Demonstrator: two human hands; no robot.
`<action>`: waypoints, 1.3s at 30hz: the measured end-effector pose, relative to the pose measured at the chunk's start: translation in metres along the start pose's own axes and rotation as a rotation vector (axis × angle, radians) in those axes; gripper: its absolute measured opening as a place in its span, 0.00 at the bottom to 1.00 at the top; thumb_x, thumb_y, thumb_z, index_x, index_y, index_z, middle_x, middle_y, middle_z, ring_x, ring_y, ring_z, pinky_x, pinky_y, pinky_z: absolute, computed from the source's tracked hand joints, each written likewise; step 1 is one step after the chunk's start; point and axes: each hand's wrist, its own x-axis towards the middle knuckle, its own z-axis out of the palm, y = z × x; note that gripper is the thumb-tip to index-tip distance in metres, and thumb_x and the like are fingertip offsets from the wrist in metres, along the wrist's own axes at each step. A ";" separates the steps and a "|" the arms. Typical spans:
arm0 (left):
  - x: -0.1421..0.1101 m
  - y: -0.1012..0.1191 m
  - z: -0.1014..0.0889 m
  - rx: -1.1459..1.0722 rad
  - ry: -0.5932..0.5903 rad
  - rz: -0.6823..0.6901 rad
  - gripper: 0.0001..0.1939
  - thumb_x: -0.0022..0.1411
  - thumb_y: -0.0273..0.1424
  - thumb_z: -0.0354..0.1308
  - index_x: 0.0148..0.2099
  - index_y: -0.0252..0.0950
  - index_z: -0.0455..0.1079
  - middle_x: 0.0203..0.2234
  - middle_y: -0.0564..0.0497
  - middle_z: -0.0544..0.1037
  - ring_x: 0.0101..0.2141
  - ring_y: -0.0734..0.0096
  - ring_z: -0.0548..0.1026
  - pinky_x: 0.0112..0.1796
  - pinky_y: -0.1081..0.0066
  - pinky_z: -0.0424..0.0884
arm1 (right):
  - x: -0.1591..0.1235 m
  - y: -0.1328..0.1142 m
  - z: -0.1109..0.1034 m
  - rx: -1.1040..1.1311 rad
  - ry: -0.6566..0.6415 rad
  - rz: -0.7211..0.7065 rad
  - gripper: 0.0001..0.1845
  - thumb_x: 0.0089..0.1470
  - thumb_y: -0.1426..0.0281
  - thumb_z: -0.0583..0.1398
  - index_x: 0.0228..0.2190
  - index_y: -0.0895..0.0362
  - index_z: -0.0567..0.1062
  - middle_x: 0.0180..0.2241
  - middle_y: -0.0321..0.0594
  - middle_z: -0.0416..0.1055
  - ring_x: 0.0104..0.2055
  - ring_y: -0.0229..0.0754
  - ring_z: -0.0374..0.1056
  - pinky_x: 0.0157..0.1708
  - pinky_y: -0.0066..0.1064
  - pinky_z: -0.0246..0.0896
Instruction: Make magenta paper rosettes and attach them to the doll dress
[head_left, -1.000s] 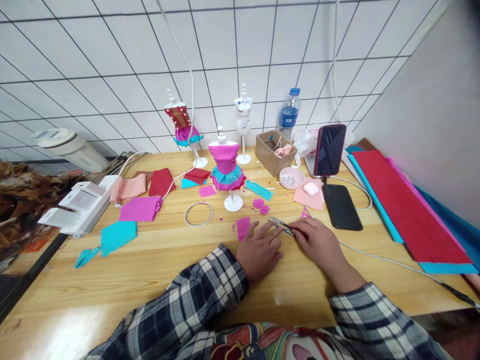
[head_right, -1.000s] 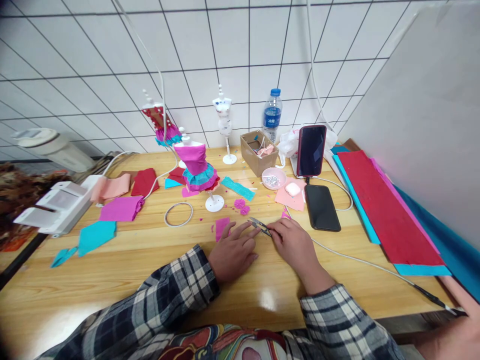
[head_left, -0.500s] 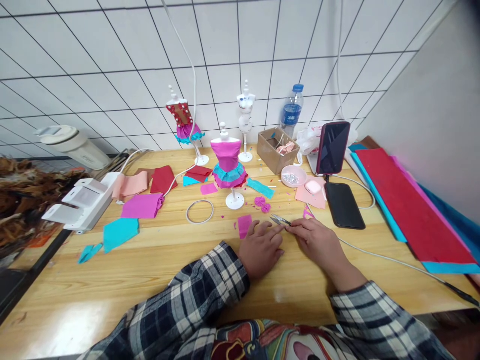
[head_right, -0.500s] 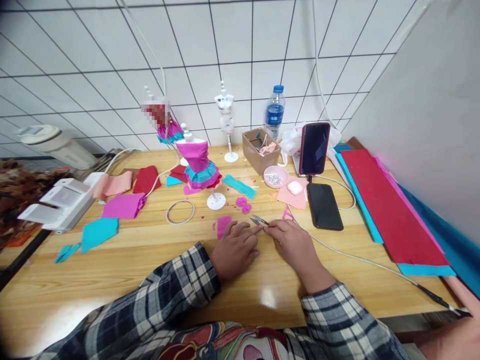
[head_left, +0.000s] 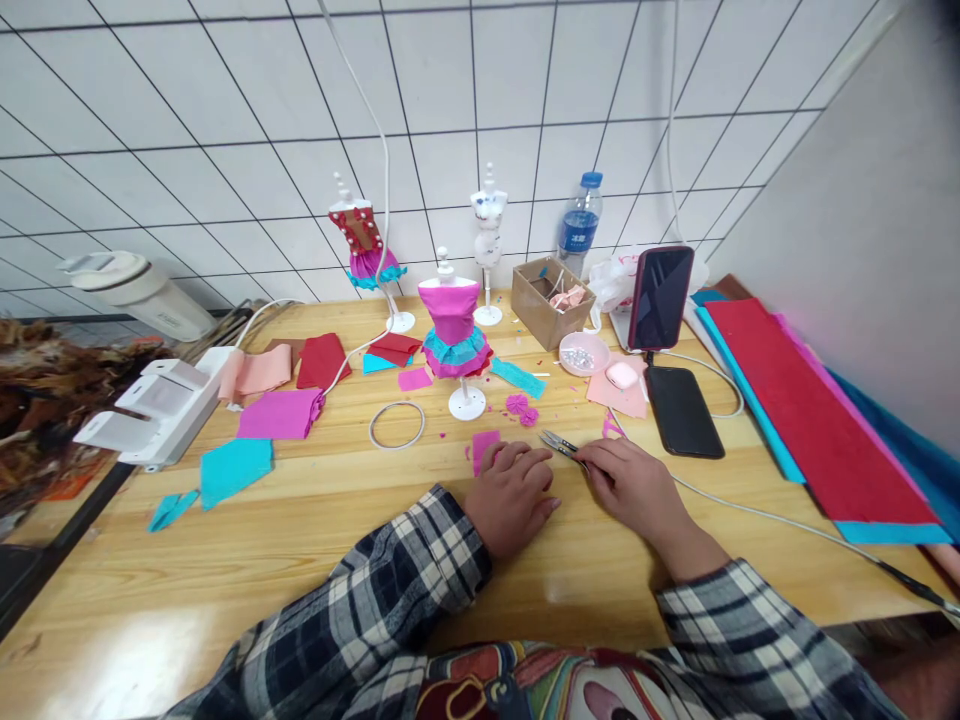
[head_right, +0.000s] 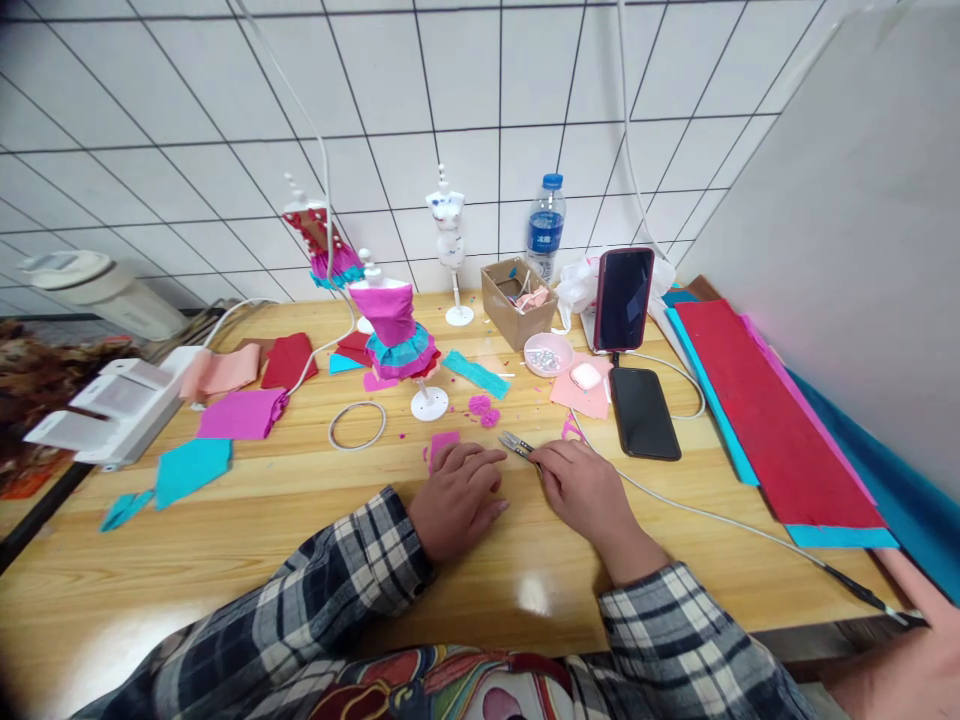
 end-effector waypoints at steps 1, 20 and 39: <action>-0.001 0.000 -0.002 -0.002 0.006 -0.006 0.08 0.61 0.37 0.56 0.38 0.38 0.67 0.54 0.49 0.72 0.53 0.54 0.64 0.55 0.51 0.55 | 0.000 0.000 0.000 0.026 0.012 0.004 0.13 0.58 0.73 0.54 0.43 0.53 0.75 0.41 0.38 0.76 0.42 0.42 0.70 0.45 0.34 0.63; -0.048 -0.055 -0.042 -0.072 0.025 -0.137 0.09 0.63 0.36 0.53 0.40 0.37 0.68 0.38 0.46 0.77 0.42 0.59 0.69 0.45 0.57 0.65 | 0.012 0.001 0.007 0.395 0.114 0.429 0.16 0.54 0.62 0.60 0.44 0.51 0.78 0.33 0.38 0.79 0.31 0.41 0.72 0.33 0.33 0.67; -0.047 -0.054 -0.040 -0.096 -0.003 -0.143 0.09 0.64 0.36 0.52 0.42 0.37 0.69 0.40 0.46 0.77 0.43 0.59 0.69 0.46 0.58 0.64 | 0.013 0.009 0.007 0.640 0.139 0.464 0.15 0.53 0.59 0.61 0.38 0.52 0.81 0.39 0.43 0.76 0.41 0.45 0.71 0.44 0.39 0.65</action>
